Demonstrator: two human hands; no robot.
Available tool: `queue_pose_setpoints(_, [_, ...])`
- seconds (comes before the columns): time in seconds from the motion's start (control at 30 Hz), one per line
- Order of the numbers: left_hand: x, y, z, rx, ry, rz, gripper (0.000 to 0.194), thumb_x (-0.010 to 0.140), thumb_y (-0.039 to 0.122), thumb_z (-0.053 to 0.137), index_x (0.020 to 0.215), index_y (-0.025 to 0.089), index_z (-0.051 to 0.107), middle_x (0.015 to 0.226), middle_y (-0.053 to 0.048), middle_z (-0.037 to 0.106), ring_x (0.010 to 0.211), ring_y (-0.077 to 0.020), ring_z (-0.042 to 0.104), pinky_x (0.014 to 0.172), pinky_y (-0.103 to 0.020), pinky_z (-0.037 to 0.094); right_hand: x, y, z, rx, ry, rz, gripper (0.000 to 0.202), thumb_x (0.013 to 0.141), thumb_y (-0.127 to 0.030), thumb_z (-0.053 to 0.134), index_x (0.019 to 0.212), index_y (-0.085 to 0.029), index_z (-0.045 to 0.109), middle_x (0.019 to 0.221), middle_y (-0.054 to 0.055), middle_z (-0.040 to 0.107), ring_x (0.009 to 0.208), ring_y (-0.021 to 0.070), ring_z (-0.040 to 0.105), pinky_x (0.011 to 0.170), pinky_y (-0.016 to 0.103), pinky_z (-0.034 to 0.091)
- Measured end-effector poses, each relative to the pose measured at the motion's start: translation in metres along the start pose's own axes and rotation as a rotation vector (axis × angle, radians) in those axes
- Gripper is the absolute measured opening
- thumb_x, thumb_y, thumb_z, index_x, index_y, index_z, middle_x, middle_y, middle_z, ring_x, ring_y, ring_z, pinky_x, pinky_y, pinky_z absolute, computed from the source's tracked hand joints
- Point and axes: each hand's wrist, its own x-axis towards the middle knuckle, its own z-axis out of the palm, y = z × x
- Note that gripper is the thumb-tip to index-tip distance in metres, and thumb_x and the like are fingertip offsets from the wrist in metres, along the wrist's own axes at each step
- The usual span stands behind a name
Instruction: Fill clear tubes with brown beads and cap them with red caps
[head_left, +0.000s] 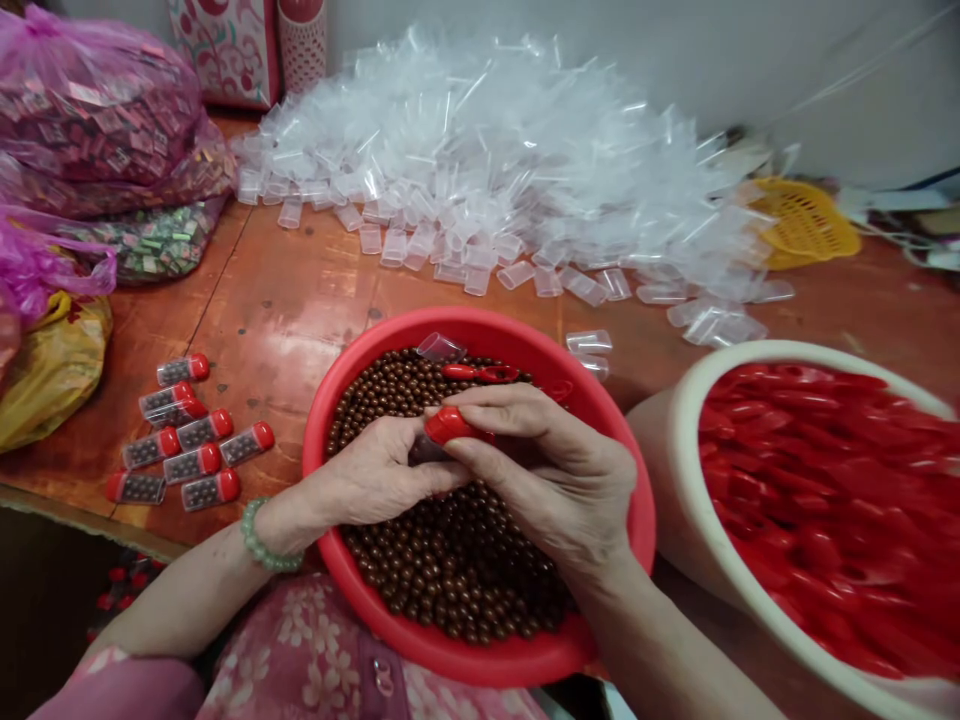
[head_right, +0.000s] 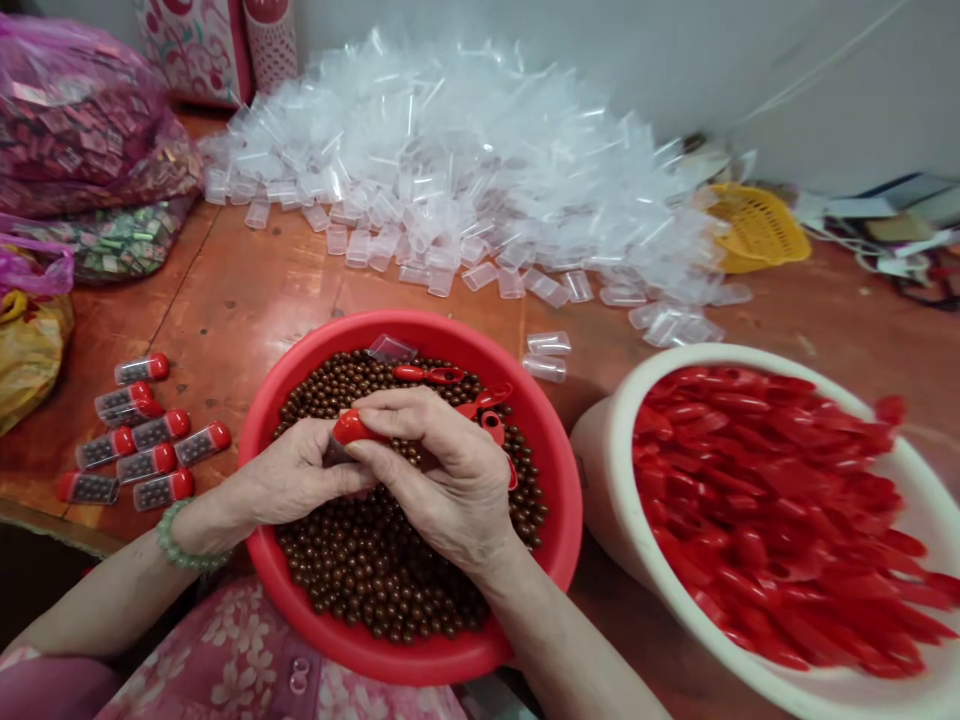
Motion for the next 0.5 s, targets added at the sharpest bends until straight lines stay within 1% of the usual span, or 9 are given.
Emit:
queue_pose_setpoints(0.07, [0.0, 0.001, -0.001, 0.006, -0.011, -0.015, 0.008, 0.081, 0.021, 0.059, 0.076, 0.014, 0.059, 0.072, 0.005, 0.051, 0.066, -0.0077, 0.043, 0.069, -0.022, 0.038, 0.0, 0.001, -0.001, -0.015, -0.028, -0.002, 0.027, 0.077, -0.005, 0.071, 0.092, -0.027, 0.07, 0.092, 0.001, 0.071, 0.086, 0.0168, 0.069, 0.073, 0.032, 0.058])
queue_pose_setpoints(0.23, [-0.001, 0.004, -0.002, 0.025, -0.005, -0.081, 0.015, 0.081, 0.028, 0.058, 0.073, 0.015, 0.053, 0.063, 0.007, 0.04, 0.058, -0.0073, 0.034, 0.059, -0.022, 0.031, 0.0, 0.004, -0.005, -0.069, -0.088, 0.053, 0.019, 0.08, -0.008, 0.069, 0.088, -0.025, 0.067, 0.092, 0.002, 0.07, 0.089, 0.017, 0.068, 0.073, 0.03, 0.056])
queue_pose_setpoints(0.4, [-0.002, 0.002, -0.003, 0.05, -0.007, -0.142, 0.017, 0.078, 0.029, 0.058, 0.069, 0.016, 0.05, 0.059, 0.006, 0.043, 0.055, -0.0078, 0.037, 0.055, -0.023, 0.03, 0.003, 0.005, -0.01, -0.157, -0.176, 0.012, 0.013, 0.081, -0.012, 0.068, 0.087, -0.023, 0.066, 0.091, 0.004, 0.07, 0.086, 0.0182, 0.068, 0.073, 0.032, 0.056])
queue_pose_setpoints(0.5, [-0.002, 0.001, -0.005, 0.043, -0.035, -0.163, 0.022, 0.078, 0.032, 0.06, 0.067, 0.017, 0.05, 0.056, 0.006, 0.044, 0.052, -0.0077, 0.038, 0.053, -0.023, 0.03, 0.004, 0.005, -0.016, -0.167, -0.264, -0.014, 0.014, 0.086, -0.014, 0.063, 0.094, -0.025, 0.066, 0.096, 0.004, 0.071, 0.088, 0.0181, 0.069, 0.075, 0.032, 0.057])
